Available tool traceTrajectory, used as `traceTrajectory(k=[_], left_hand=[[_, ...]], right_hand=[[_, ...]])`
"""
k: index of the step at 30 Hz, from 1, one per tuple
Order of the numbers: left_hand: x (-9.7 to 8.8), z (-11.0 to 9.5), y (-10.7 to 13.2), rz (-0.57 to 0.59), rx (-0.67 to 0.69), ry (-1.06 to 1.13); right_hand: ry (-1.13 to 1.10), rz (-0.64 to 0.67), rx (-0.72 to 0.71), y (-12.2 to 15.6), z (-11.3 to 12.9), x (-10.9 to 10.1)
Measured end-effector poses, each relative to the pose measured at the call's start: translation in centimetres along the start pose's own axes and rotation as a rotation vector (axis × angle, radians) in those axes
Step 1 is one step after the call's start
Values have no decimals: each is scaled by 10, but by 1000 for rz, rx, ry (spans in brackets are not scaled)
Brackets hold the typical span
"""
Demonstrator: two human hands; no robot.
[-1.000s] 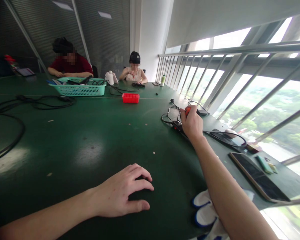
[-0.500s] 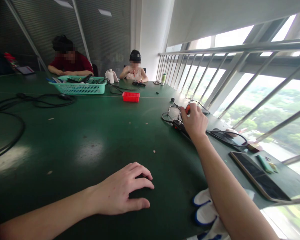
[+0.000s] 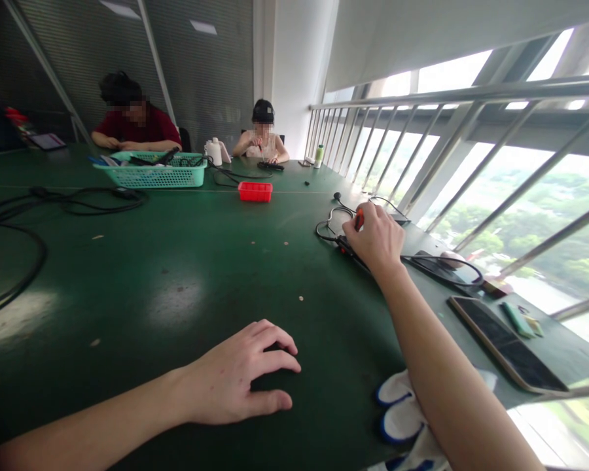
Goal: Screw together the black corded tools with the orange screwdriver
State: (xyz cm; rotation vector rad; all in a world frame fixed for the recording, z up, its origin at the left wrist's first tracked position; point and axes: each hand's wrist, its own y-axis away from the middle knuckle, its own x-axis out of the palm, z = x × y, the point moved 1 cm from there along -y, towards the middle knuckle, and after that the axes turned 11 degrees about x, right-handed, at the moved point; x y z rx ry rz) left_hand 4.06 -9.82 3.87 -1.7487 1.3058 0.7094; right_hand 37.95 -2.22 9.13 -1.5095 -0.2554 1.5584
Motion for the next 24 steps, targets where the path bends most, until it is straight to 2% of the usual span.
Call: traceTrajectory(k=[4,10,15,18,21,24], left_hand=[[-1,0,0,4,3,0],[-1,-1,0,2,-4,6],[0,0,0,-3,2,13],[0,0,0,0,0,5],[-1,-1,0,3,-4,3],[-2,-1,-1,-1,0,0]], right_hand=[[34,29,-21,1,2,-2],[25,67,97,0,0,0],[75,85,26,-1,-2,-3],[90,38,28,-2,-4,-4],[9,-71,52,-3,-7,-1],[-82,-121,-27,-3,-9,7]])
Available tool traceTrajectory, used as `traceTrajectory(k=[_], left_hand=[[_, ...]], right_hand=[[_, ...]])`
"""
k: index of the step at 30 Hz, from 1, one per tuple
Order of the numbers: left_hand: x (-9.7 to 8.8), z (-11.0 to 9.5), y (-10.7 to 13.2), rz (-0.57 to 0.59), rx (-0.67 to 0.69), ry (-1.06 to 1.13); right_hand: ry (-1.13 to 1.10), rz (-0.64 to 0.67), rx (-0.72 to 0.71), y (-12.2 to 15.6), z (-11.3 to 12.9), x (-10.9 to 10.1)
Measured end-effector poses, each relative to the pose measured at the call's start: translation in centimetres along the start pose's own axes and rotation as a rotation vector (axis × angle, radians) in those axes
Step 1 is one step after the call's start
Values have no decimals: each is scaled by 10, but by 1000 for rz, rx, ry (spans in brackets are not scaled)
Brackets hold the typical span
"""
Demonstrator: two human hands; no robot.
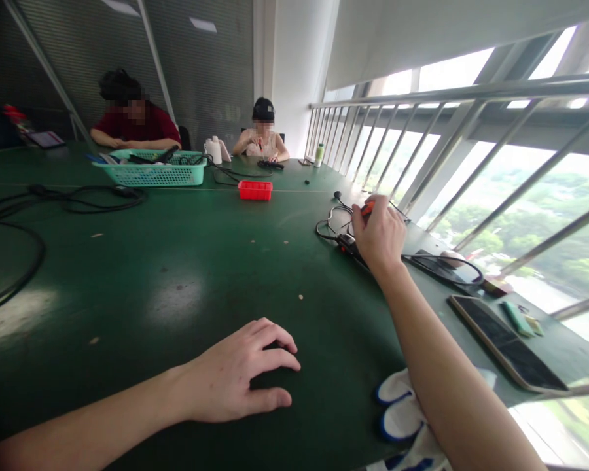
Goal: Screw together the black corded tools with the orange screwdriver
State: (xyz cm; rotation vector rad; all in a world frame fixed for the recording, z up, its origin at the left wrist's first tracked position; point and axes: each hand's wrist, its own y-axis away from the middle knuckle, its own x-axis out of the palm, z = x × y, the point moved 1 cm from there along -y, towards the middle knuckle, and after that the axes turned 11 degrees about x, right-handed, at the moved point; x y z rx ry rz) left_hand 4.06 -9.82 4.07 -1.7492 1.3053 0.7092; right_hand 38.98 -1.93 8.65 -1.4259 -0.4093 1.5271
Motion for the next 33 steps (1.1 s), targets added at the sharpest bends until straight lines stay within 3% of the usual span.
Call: traceTrajectory(k=[6,18,33], left_hand=[[0,0,0,3,-2,-10],[0,-1,-1,17,-8,-14],[-1,-1,-1,13,-5,-24]], right_hand=[[-12,34,-74,5,-5,20],[17,104,-36,4,-9,34],[14,64,-11,5,-1,25]])
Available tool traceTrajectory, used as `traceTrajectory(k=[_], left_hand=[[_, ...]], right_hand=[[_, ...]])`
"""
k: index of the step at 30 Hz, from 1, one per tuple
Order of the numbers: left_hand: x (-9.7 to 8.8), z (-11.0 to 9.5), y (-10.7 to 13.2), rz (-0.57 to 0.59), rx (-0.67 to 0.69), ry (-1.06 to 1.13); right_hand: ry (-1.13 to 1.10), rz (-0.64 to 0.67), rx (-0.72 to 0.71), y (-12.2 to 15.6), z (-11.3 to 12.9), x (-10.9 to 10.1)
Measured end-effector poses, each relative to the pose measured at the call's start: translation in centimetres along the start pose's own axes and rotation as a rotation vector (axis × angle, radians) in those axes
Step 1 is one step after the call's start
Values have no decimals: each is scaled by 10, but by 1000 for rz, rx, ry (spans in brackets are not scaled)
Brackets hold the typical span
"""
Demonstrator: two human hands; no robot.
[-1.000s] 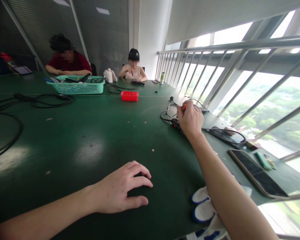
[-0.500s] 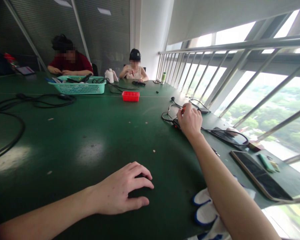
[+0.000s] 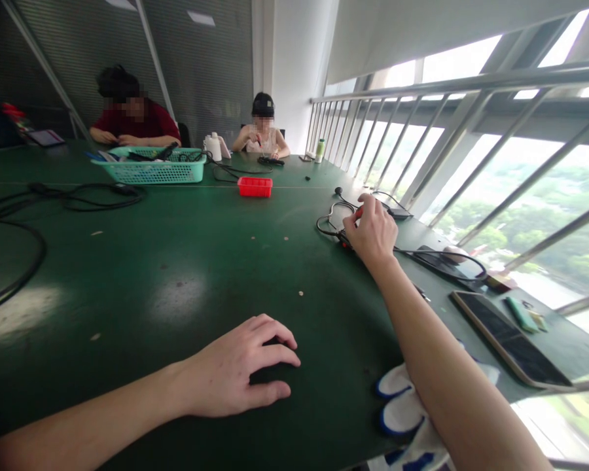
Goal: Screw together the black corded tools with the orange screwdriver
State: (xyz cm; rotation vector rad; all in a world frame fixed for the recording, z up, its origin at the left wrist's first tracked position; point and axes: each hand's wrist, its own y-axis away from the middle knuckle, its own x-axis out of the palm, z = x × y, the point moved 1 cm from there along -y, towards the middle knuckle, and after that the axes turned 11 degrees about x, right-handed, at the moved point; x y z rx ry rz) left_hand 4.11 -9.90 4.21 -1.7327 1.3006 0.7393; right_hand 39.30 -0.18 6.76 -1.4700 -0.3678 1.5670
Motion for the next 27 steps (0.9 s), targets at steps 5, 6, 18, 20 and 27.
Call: traceTrajectory(k=[5,6,18,20,27], left_hand=[[-1,0,0,14,-20,14],[-1,-1,0,12,-21,16],[1,0,1,10,-32,11],[1,0,1,14,-35,11],[1,0,1,-3,-26,13]], right_hand=[[43,37,108,0,-2,-3],[45,24,141,-1,-3,-5],[84,-11,320,-14,-32,-35],[93,8,326,-15,-34,-33],[131,28,323,-15,-34,-24]])
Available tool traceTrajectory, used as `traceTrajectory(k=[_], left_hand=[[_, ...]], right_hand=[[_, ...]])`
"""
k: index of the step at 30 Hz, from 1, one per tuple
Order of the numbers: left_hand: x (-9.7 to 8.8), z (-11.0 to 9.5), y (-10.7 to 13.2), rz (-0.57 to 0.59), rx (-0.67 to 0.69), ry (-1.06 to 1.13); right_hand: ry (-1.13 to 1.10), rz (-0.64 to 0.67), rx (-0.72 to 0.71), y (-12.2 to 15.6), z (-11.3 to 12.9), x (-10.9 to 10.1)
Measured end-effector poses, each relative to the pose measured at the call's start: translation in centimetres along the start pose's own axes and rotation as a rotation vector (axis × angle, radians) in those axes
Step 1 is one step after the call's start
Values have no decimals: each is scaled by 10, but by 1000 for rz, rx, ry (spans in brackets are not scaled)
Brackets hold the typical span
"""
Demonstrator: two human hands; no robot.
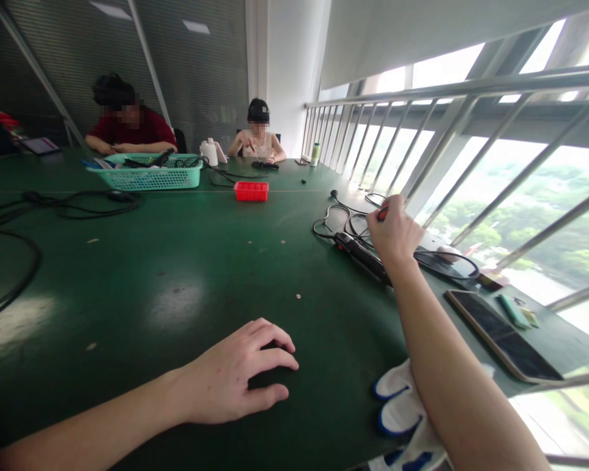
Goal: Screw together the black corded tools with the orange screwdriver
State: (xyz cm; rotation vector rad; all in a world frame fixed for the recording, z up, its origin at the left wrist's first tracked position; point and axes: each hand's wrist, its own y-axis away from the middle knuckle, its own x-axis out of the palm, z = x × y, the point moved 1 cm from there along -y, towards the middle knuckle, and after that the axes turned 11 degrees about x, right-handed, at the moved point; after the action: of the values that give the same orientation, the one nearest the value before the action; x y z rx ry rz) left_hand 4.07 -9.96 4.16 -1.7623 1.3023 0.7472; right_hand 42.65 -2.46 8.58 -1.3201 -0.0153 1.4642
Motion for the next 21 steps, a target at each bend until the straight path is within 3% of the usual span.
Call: traceTrajectory(k=[8,14,21], left_hand=[[-1,-1,0,15,-16,5],[-1,-2,0,11,-3,2],[0,-1,0,0,3,-7]], right_hand=[[-3,54,-59,4,5,-4],[36,57,-25,2,5,-3],[-129,-88,-183,8,8,-8]])
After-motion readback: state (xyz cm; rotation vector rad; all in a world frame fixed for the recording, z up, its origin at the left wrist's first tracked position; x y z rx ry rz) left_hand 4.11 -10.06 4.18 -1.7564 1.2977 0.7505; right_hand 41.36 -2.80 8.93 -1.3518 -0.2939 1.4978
